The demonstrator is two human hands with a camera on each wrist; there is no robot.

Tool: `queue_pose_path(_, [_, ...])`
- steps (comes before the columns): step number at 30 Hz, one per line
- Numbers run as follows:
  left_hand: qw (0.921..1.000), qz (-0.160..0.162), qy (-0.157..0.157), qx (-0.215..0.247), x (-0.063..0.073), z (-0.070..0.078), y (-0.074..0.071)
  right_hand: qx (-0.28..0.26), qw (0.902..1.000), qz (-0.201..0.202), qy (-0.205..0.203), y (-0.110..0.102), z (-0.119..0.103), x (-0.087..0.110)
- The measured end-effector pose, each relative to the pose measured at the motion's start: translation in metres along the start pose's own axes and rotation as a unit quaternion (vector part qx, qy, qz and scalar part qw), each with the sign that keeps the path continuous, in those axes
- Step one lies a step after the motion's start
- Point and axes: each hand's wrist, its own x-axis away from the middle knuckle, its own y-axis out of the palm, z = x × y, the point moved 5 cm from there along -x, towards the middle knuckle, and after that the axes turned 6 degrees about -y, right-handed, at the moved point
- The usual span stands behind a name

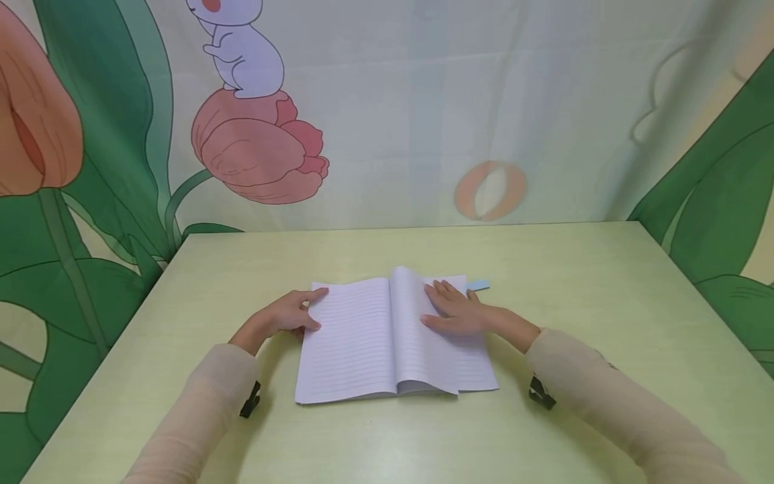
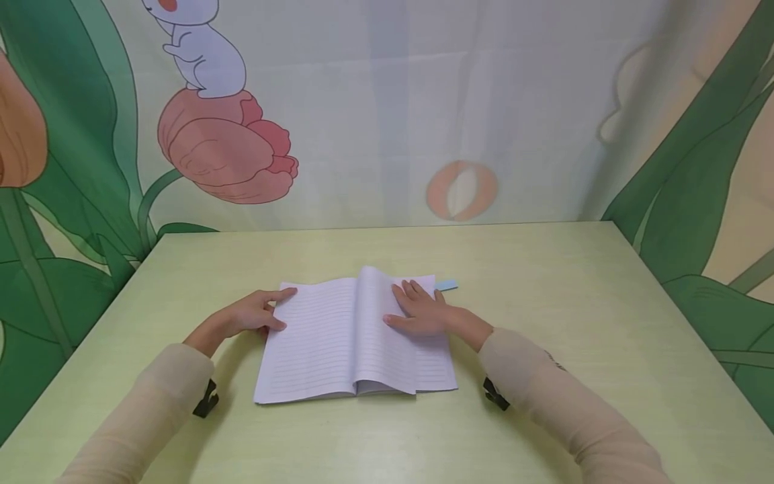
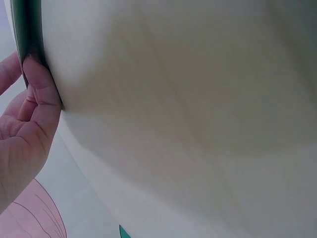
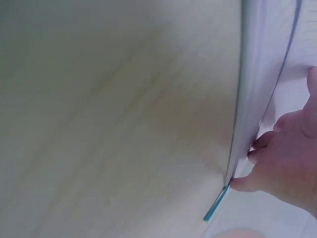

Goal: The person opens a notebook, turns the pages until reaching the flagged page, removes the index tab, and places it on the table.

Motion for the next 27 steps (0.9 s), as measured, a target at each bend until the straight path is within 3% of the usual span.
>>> queue_pose_path(16, [1.0000, 0.002, -0.005, 0.000, 0.001, 0.000, 0.001, 0.014, 0.9998, -0.009, -0.015, 0.012, -0.043, -0.017])
queue_pose_path(27, [0.9998, -0.017, 0.005, 0.006, 0.000, -0.001, 0.001, 0.018, 0.9984, 0.040, -0.034, 0.015, -0.067, -0.035])
